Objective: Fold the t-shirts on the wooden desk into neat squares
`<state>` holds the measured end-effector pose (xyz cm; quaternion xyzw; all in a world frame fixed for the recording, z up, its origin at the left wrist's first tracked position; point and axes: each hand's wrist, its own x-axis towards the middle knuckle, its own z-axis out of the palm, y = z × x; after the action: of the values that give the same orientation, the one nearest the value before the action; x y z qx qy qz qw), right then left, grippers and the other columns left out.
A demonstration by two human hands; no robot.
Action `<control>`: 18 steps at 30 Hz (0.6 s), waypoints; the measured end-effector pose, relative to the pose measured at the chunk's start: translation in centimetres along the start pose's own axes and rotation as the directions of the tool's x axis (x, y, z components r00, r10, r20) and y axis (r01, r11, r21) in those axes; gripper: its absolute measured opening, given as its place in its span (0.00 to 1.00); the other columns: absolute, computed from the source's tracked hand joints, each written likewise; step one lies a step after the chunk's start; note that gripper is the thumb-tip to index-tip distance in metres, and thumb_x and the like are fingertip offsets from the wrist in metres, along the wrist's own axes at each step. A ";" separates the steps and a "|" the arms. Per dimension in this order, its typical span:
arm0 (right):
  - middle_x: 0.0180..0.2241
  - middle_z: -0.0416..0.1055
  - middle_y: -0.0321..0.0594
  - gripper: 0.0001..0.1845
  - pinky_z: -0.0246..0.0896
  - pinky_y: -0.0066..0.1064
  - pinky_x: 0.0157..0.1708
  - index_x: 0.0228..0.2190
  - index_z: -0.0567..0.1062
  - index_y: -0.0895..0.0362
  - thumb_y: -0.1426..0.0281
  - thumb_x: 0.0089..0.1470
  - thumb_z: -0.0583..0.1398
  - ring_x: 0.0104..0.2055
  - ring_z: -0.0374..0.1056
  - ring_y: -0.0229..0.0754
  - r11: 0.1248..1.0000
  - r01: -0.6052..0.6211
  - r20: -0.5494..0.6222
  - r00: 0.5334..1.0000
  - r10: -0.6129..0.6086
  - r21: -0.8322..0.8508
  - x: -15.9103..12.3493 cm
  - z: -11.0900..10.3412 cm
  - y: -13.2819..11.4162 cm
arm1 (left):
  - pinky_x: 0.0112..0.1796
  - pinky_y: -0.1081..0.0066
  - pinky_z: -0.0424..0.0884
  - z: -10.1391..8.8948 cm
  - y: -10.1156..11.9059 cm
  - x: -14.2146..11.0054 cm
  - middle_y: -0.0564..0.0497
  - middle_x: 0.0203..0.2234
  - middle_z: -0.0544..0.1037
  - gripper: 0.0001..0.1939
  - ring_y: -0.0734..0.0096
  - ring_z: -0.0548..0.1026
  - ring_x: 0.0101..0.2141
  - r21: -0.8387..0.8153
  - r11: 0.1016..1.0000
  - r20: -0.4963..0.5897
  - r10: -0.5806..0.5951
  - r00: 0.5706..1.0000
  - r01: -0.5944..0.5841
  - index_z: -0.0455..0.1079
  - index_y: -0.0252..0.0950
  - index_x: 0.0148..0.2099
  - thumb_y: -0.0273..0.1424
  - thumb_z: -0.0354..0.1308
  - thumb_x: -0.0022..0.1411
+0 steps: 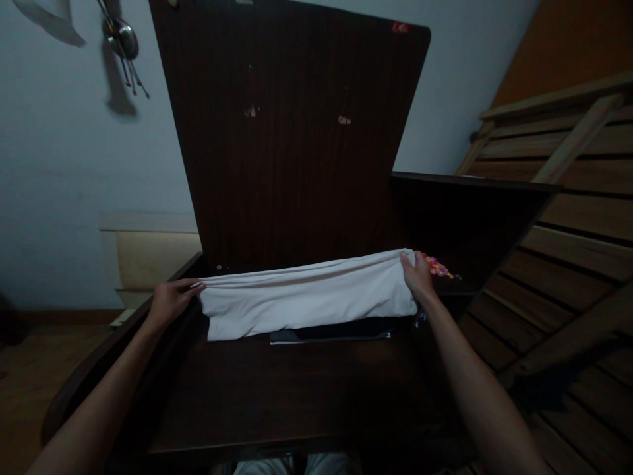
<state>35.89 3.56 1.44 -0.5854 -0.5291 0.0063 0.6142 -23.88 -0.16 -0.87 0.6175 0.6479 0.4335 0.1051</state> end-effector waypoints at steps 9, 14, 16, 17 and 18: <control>0.25 0.64 0.37 0.24 0.60 0.39 0.34 0.26 0.62 0.52 0.44 0.47 0.56 0.30 0.61 0.45 1.000 -0.027 0.005 1.000 0.027 -0.005 -0.2 0.2 0.1 | 0.39 0.66 0.72 1.0 -0.5 -0.9 0.46 0.35 0.83 0.18 0.56 0.79 0.36 0.085 0.996 -0.016 0.041 0.999 -0.040 0.79 0.39 0.32 0.47 0.61 0.48; 0.26 0.66 0.38 0.25 0.61 0.39 0.35 0.27 0.64 0.52 0.43 0.46 0.57 0.31 0.63 0.46 0.999 -0.039 0.019 0.999 0.039 0.014 -0.4 0.6 0.8 | 0.33 0.70 0.70 1.7 -0.7 -1.2 0.49 0.27 0.80 0.22 0.61 0.77 0.32 0.007 0.999 0.046 -0.039 0.998 0.039 0.76 0.37 0.35 0.50 0.62 0.46; 0.27 0.67 0.39 0.26 0.61 0.40 0.36 0.27 0.65 0.53 0.42 0.45 0.57 0.32 0.64 0.46 0.999 -0.045 0.030 0.999 0.045 0.019 -0.4 0.8 1.2 | 0.31 0.71 0.69 2.4 -1.2 -1.1 0.51 0.24 0.78 0.24 0.64 0.76 0.30 -0.047 0.996 0.064 -0.076 0.995 0.079 0.74 0.36 0.35 0.51 0.62 0.44; 0.28 0.67 0.39 0.26 0.61 0.41 0.37 0.27 0.66 0.53 0.42 0.45 0.57 0.32 0.64 0.47 0.999 -0.049 0.036 0.998 0.049 0.018 -0.4 0.8 1.4 | 0.30 0.71 0.68 2.8 -1.6 -1.0 0.52 0.23 0.77 0.25 0.65 0.75 0.28 -0.070 0.993 0.070 -0.092 0.993 0.097 0.72 0.36 0.35 0.52 0.63 0.43; 0.28 0.67 0.39 0.26 0.61 0.41 0.37 0.27 0.66 0.52 0.42 0.45 0.57 0.32 0.64 0.47 0.999 -0.052 0.045 0.998 0.051 0.017 -0.4 0.9 1.6 | 0.29 0.71 0.68 3.3 -2.0 -0.9 0.52 0.22 0.76 0.25 0.66 0.74 0.27 -0.089 0.990 0.077 -0.105 0.991 0.112 0.71 0.36 0.34 0.52 0.63 0.42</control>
<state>36.06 4.44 -0.22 -0.5928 -0.5273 0.0398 0.6074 -22.91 0.74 -4.60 0.5908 0.6556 0.4343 0.1804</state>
